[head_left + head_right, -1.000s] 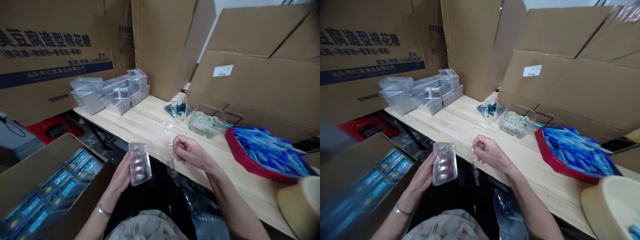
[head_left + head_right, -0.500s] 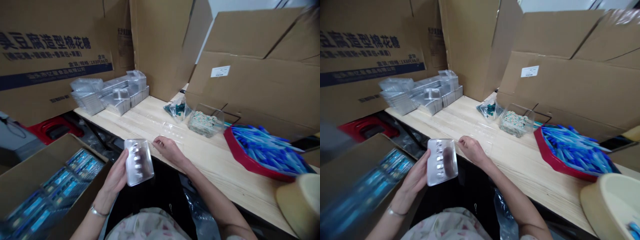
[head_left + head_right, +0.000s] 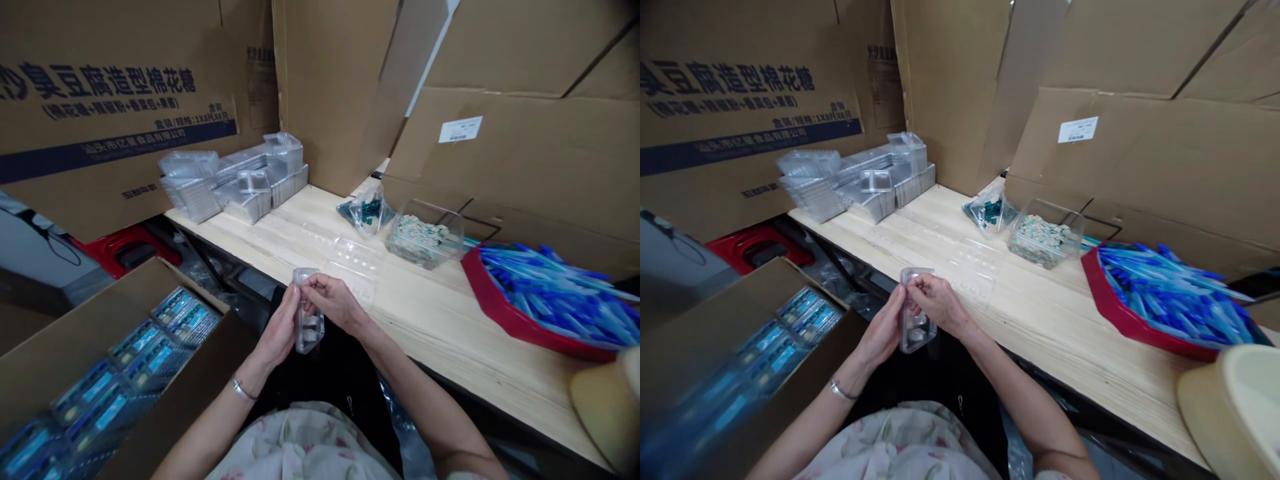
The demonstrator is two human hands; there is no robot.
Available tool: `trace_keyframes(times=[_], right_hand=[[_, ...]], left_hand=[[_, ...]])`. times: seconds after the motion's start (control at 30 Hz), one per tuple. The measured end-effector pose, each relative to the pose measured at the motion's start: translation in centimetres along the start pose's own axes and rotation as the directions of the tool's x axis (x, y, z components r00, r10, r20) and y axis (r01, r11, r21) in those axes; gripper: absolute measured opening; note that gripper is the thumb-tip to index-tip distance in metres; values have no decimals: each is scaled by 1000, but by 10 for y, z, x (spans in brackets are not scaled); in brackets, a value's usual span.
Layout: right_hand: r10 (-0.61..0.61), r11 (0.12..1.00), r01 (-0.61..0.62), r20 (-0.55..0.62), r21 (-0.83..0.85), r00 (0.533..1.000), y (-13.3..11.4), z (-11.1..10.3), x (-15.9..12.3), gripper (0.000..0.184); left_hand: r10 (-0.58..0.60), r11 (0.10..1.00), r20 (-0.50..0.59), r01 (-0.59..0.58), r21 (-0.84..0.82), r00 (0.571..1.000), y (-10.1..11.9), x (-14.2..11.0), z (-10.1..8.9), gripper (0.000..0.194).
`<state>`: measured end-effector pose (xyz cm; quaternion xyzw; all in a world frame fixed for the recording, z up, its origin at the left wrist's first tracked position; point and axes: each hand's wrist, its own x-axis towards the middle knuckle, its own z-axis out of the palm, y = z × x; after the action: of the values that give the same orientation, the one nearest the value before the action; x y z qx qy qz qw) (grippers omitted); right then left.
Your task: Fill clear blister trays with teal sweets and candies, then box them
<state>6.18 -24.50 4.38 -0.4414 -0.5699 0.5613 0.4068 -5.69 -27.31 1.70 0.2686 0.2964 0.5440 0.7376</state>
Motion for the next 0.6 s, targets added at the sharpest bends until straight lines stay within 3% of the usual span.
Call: trace_keyframes(times=[0.33,0.6], right_hand=[[67,985,-61,-35,163,997,14,-5,-8,24],[67,987,-57,-62,151,996,20,-6,-11,22]], left_hand=[[42,985,-1,-41,166,999,-5,-4,7,39],[11,982,-5,-10,186,1000,-15,-4,3,43]])
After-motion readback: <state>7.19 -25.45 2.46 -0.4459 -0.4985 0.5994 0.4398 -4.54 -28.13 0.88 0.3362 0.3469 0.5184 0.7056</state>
